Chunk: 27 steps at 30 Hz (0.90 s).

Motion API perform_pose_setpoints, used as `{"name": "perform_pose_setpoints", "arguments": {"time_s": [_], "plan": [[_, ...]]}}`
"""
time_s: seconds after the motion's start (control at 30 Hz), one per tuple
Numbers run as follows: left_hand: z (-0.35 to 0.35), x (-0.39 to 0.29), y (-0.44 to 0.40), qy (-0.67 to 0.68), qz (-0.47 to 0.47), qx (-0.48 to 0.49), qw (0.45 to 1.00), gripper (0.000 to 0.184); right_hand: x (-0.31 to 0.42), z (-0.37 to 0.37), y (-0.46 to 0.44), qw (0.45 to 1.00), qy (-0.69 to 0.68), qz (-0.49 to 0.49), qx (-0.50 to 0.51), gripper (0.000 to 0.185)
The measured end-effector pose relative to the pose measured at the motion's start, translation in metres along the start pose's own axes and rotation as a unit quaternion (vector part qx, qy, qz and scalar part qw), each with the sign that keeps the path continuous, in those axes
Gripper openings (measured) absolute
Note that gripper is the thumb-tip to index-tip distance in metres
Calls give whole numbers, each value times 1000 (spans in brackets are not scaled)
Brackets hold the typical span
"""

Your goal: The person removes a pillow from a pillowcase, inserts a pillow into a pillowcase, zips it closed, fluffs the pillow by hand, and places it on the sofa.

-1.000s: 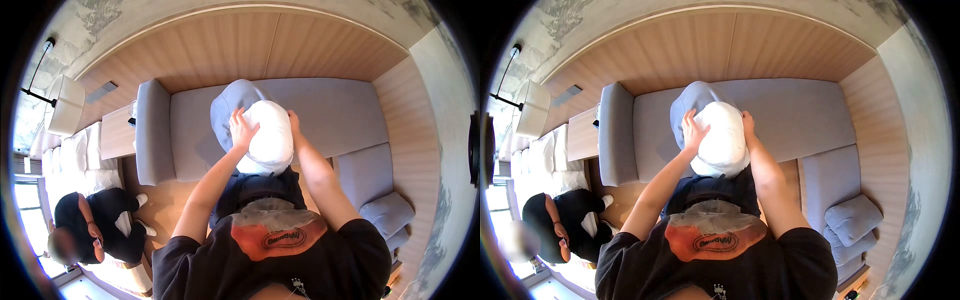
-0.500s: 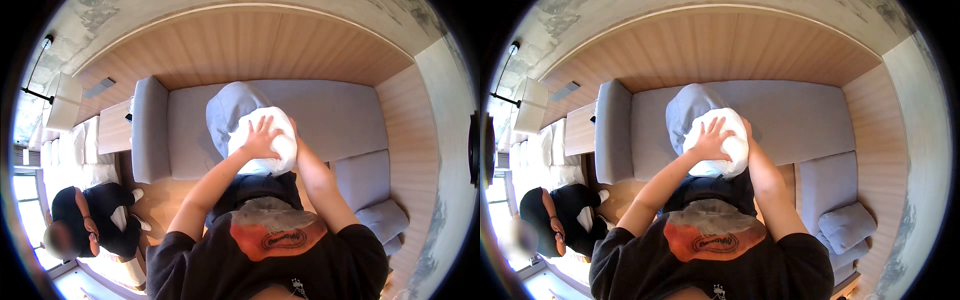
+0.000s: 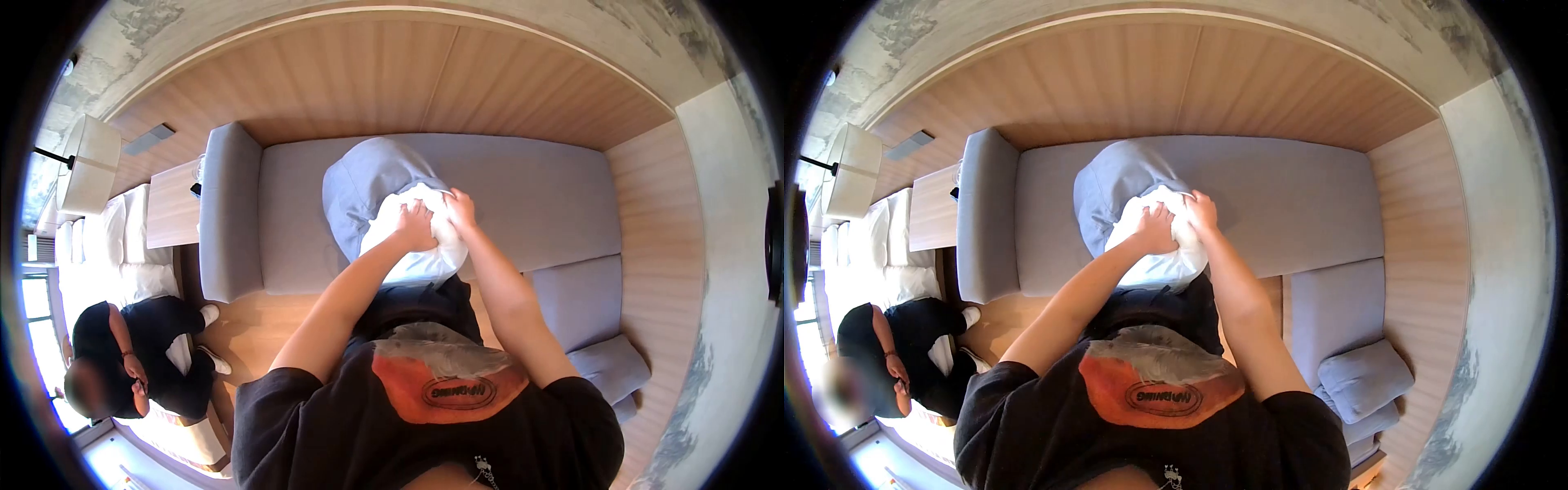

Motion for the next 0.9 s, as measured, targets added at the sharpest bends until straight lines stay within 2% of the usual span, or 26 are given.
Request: {"name": "perform_pose_setpoints", "arguments": {"time_s": [0.03,0.17,0.37,0.47,0.57,0.67,0.8,0.9], "plan": [[2,-1,-5,-3,1,10,1000,73,-4,1,-1,1000,-11,-1,25,38],[-6,1,-24,-13,14,28,999,60,-10,-2,-3,999,18,18,20,46],[-6,6,-41,4,28,50,998,48,-20,-1,-4,998,-1,23,63,46],[4,9,-38,8,32,38,999,45,-23,-4,-3,998,5,53,30,41],[11,19,-44,117,59,88,988,46,-20,-2,-2,992,-108,48,47,36],[-25,32,-68,157,47,76,984,49,-21,-7,-1,990,-116,35,76,25],[-51,50,-77,217,45,63,973,46,-13,-11,7,952,-289,-56,83,26],[-61,61,-79,259,33,42,964,48,-6,-21,14,948,-306,-42,80,22]]}}
Point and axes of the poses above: each hand's wrist, its own y-axis away from the middle knuckle, its own z-axis out of the back of the hand, x = y × z, the point moved 1 cm from there along -y, towards the middle knuckle, and after that the axes turned 11 degrees about z, right-handed, at the moved point
